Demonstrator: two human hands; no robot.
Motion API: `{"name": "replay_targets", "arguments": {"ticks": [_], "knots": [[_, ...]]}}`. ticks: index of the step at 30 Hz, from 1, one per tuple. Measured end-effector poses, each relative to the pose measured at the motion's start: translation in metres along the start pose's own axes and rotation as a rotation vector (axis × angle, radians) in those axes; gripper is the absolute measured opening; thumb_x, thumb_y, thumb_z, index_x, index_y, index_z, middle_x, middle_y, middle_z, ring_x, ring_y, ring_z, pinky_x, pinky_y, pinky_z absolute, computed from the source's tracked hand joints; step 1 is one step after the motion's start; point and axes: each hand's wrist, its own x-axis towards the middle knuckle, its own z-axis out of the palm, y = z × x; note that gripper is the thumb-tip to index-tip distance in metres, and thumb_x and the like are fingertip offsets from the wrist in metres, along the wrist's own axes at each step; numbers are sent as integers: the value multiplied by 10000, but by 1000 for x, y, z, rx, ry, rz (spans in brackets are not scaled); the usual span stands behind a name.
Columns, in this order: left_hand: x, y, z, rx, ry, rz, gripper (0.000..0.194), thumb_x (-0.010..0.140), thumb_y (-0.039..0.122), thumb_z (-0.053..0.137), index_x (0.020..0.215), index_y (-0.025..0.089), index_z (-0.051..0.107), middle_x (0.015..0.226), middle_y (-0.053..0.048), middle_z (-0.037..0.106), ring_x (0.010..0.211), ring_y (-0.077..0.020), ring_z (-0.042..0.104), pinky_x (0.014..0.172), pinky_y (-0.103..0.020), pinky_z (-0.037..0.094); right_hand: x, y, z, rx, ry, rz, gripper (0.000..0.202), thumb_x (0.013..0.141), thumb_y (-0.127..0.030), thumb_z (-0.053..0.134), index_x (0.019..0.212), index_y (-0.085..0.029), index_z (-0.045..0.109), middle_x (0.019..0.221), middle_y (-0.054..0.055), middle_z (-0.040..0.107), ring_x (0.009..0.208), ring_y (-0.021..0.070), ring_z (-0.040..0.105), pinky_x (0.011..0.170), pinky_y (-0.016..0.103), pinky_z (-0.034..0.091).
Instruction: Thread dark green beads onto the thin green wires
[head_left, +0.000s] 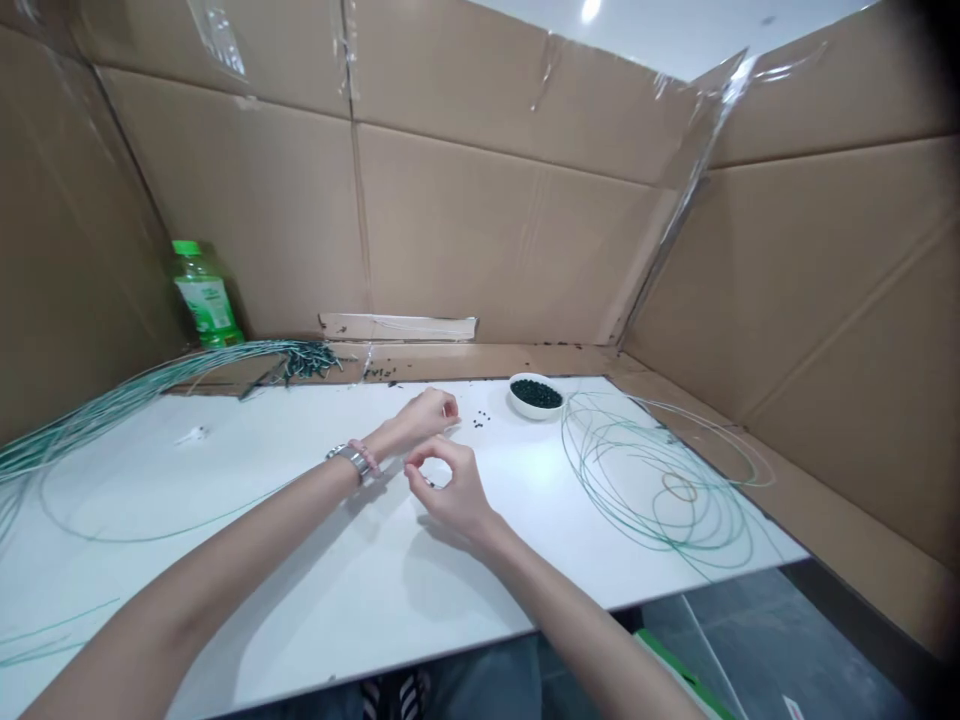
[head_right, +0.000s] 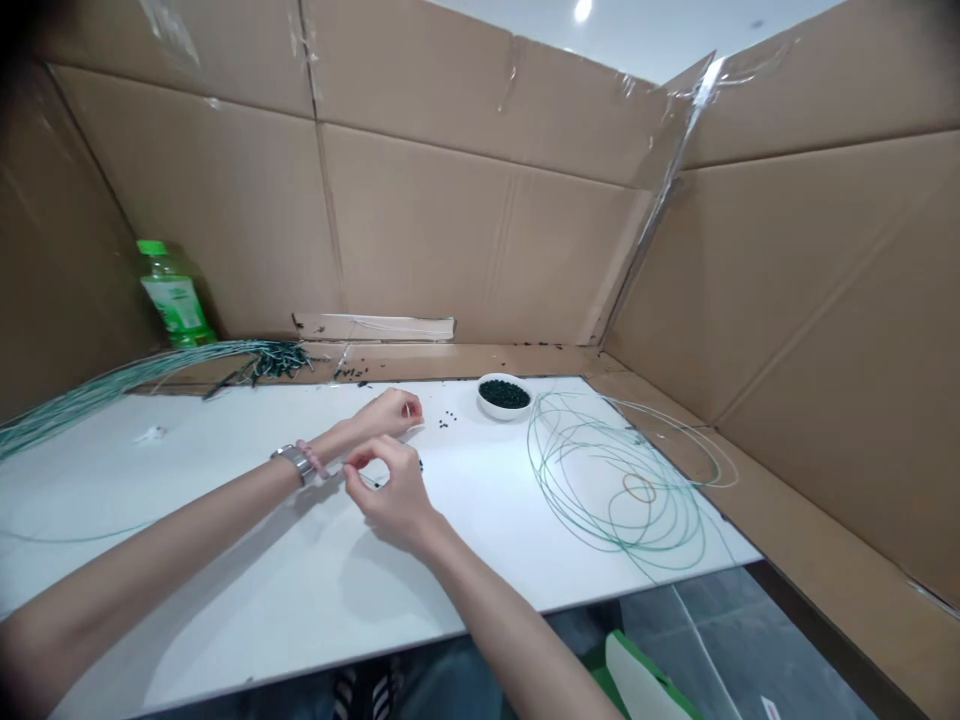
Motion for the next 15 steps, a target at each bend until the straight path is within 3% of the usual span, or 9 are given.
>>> {"name": "replay_targets", "arguments": {"ticks": [7, 15], "knots": [[19, 11, 32, 111, -44, -8, 205, 664, 365, 614, 623, 164, 625, 672, -50, 640, 607, -167, 548, 589, -265, 397, 2, 3, 2, 48, 92, -34, 39, 710, -165, 561, 696, -184, 592, 684, 15, 650, 619, 134, 591, 618, 250, 492], [23, 7, 38, -21, -33, 10, 133, 664, 257, 587, 628, 146, 652, 671, -42, 658, 682, -160, 582, 674, -246, 441, 3, 0, 0, 24, 120, -18, 62, 717, -174, 544, 679, -186, 591, 673, 15, 652, 616, 136, 591, 616, 254, 489]]}}
